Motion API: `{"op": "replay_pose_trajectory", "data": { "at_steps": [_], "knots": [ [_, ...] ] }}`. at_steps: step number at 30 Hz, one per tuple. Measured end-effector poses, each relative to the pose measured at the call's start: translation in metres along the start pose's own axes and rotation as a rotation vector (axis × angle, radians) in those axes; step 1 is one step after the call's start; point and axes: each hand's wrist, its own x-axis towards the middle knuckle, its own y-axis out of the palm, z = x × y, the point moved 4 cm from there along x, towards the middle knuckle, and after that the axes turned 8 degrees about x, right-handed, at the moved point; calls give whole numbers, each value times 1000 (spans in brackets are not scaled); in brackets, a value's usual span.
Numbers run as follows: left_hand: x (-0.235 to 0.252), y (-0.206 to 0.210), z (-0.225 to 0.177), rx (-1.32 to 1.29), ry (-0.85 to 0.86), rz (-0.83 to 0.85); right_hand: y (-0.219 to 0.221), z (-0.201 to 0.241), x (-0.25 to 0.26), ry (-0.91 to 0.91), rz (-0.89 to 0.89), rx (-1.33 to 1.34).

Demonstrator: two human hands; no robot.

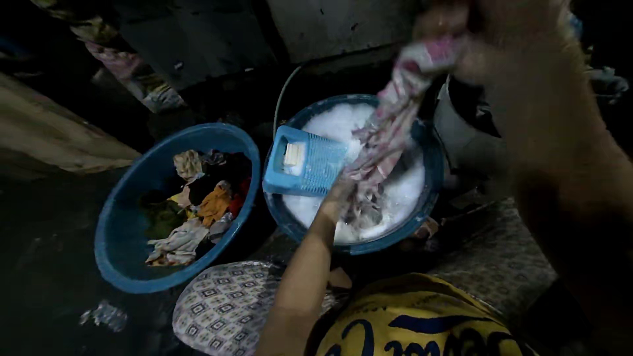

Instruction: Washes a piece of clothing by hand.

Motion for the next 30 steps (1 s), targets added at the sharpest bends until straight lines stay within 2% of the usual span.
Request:
{"op": "replay_pose_trajectory", "data": {
  "at_steps": [2, 4, 5, 7, 9, 13, 15, 16, 17, 19, 20, 21, 23, 24, 26, 28, 29, 30],
  "knots": [
    [-3, -12, -24, -77, 94, -63, -23, -34, -35, 194, -42, -406],
    [-5, -15, -50, -130, 190, -75, -48, -92, -70, 437, -29, -758],
    [-5, -11, -63, -186, 235, -61, -55, -124, -85, 556, -6, -866],
    [-10, 2, -81, -279, 278, -4, -61, -186, -100, 675, 23, -909],
    [-20, 15, -87, -365, 247, 13, -56, -220, -113, 674, -123, -680],
    [-18, 8, -64, -660, 166, -217, -48, -242, -109, 488, -485, -103],
    [-14, -13, -39, -546, 94, -316, -38, -232, -104, 444, -571, 181],
    [-15, -20, -21, -446, 62, -270, -36, -229, -104, 423, -591, 297],
    [-18, -22, -3, -378, 67, -140, -34, -227, -103, 398, -612, 366],
    [-22, -8, 16, -410, 122, 105, -25, -230, -100, 373, -651, 487],
    [-24, 5, 18, -530, 152, 122, -19, -234, -101, 383, -653, 549],
    [-22, 17, 15, -680, 153, 63, -11, -238, -104, 394, -643, 606],
    [-9, 25, 6, -939, 138, -73, 1, -248, -113, 376, -583, 665],
    [-4, 20, 3, -945, 148, -121, 3, -251, -117, 364, -570, 617],
    [-4, 3, -8, -776, 157, -241, -5, -250, -124, 367, -512, 321],
    [-12, -14, -20, -525, 158, -371, -23, -247, -129, 495, -426, -20],
    [-16, -21, -26, -405, 159, -406, -27, -246, -133, 609, -373, -30],
    [-17, -25, -30, -305, 176, -428, -27, -244, -136, 700, -334, 90]
  ]
}}
